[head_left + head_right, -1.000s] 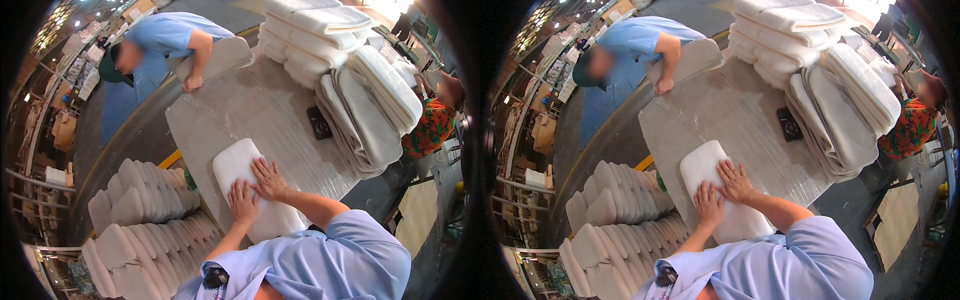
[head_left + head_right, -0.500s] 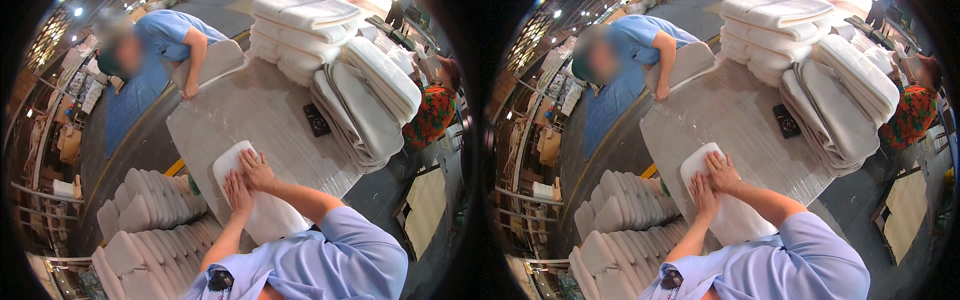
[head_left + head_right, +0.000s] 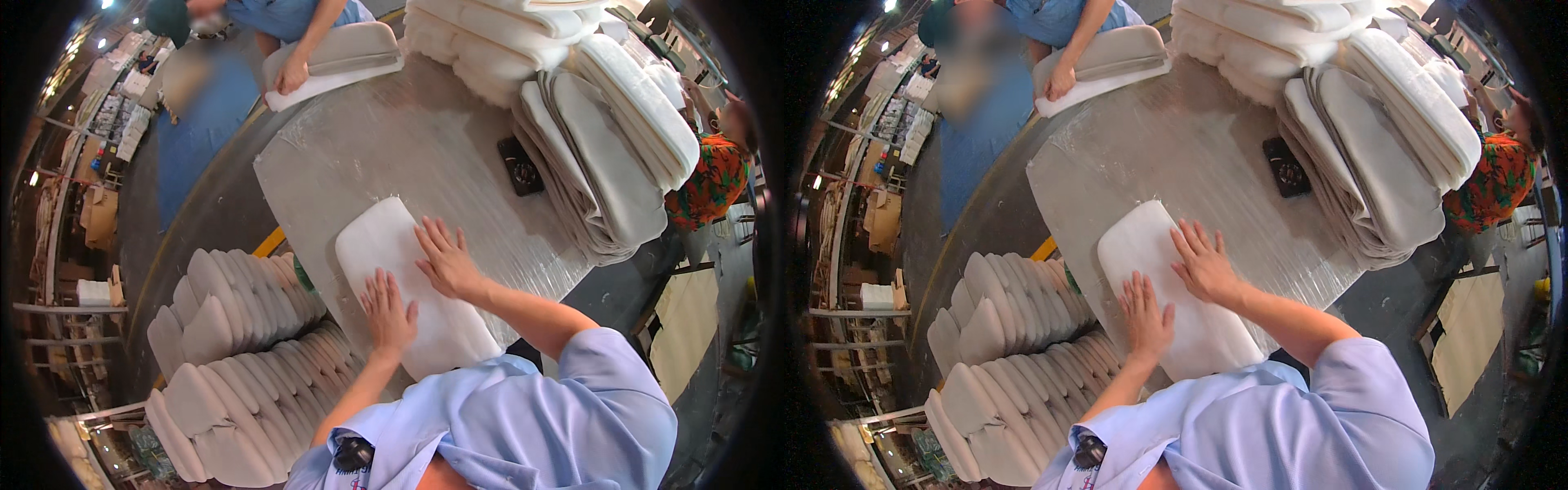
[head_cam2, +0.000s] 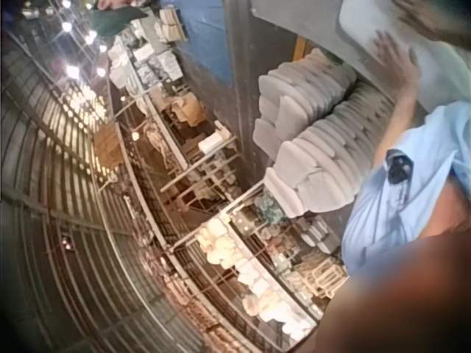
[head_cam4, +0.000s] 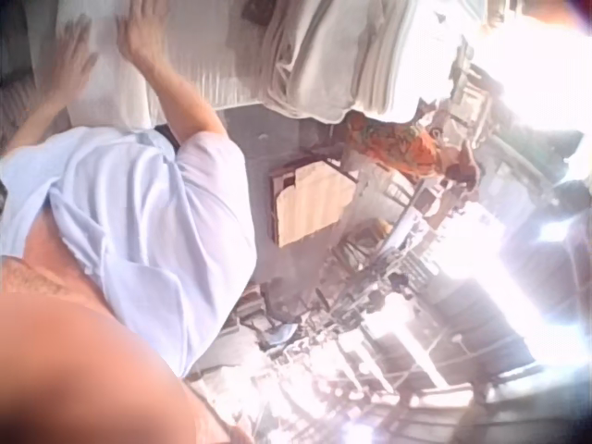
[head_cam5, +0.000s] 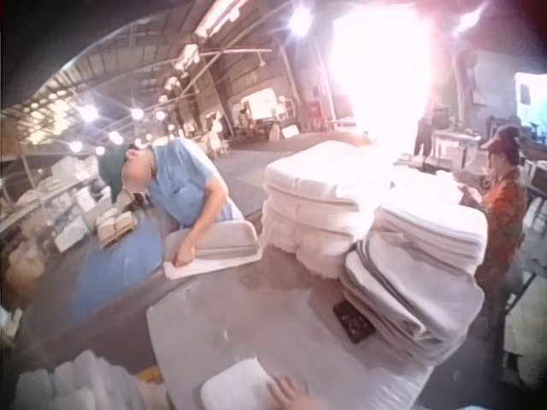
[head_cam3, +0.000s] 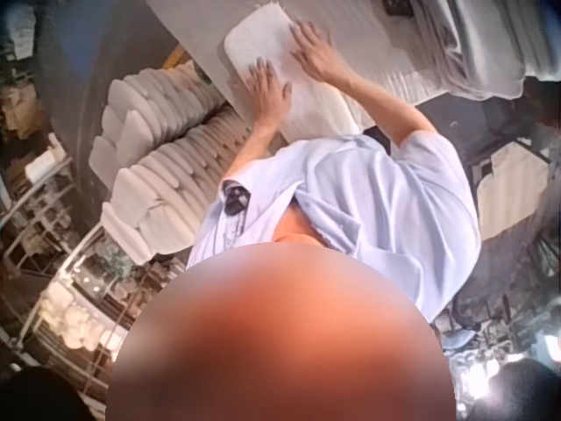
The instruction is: The person inserts white foam pads into gray fabric covers at a worktable. The person repeatedly picks up a foam pad, aligns it with a cover, and pushes it inside, then places the finished unit on a stack. Coworkers perform similar tasks nearby.
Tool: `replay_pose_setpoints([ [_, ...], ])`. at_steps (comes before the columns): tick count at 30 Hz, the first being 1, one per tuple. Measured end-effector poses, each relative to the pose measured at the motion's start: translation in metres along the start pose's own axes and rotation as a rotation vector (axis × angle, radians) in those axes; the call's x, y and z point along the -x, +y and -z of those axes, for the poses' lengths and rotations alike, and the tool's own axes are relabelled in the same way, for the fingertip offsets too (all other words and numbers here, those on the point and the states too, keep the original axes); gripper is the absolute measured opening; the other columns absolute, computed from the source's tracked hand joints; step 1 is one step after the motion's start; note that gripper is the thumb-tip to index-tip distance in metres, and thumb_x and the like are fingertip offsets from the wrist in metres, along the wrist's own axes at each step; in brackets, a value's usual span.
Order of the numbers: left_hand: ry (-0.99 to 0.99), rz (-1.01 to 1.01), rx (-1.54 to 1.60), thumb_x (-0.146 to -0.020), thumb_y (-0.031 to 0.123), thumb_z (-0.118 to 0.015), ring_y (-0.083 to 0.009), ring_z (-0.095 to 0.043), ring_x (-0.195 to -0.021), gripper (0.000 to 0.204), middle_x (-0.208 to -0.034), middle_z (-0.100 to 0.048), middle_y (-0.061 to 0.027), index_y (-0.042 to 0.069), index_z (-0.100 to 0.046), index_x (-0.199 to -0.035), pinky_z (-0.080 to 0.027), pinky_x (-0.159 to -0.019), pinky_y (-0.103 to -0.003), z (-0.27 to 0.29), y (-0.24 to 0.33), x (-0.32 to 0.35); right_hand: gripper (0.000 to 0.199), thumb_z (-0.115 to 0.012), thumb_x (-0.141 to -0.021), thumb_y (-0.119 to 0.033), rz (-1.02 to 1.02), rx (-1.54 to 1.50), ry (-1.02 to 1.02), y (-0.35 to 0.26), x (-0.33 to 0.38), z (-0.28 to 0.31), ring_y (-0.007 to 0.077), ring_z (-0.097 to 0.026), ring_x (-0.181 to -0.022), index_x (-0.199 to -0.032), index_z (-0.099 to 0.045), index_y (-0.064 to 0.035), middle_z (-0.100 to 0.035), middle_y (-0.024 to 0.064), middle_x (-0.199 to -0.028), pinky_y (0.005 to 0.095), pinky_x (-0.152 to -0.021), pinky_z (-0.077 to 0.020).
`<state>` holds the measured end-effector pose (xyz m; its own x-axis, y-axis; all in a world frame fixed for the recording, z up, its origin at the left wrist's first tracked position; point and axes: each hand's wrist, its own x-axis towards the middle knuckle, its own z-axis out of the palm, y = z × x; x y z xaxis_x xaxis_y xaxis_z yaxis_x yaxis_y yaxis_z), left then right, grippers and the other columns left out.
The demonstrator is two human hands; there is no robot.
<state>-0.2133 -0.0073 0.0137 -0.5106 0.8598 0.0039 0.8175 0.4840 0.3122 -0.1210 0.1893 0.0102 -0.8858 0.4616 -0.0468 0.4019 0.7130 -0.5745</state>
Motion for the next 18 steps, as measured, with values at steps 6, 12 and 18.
replay_pose_setpoints([
  [6,-0.210,-0.077,0.028,-0.101,0.047,-0.060,-0.0506,-0.009,-0.163,0.091,-0.178,-0.012,-0.0236,-0.001,-0.023,-0.169,-0.006,-0.129,-0.066,-0.031,0.029,0.066,0.077,-0.050,-0.108,-0.047,0.054,0.105,-0.134,0.004,0.091,-0.021,0.0383,-0.015,-0.165,-0.171,-0.025,-0.0105,-0.018,0.0098,-0.179,0.0662,-0.129,-0.0156],
  [12,-0.235,-0.061,0.051,-0.101,0.049,-0.061,-0.0486,-0.008,-0.164,0.091,-0.178,-0.012,-0.0226,0.002,-0.024,-0.169,-0.005,-0.130,-0.065,-0.029,0.028,0.070,0.077,-0.053,-0.107,-0.050,0.022,0.099,-0.113,0.004,0.097,-0.023,0.0392,-0.013,-0.165,-0.170,-0.028,-0.0141,-0.018,0.0072,-0.180,0.0673,-0.129,-0.0116],
  [18,-0.267,-0.160,0.095,-0.099,0.036,-0.068,-0.0451,-0.037,-0.152,0.068,-0.164,-0.040,-0.0254,0.003,-0.049,-0.156,-0.029,-0.125,-0.059,0.003,0.031,0.054,0.062,-0.060,-0.105,-0.041,0.078,-0.033,-0.020,0.009,0.114,-0.019,0.0370,-0.033,-0.157,-0.159,-0.049,-0.0137,-0.039,0.0105,-0.169,0.0678,-0.124,-0.0251],
])
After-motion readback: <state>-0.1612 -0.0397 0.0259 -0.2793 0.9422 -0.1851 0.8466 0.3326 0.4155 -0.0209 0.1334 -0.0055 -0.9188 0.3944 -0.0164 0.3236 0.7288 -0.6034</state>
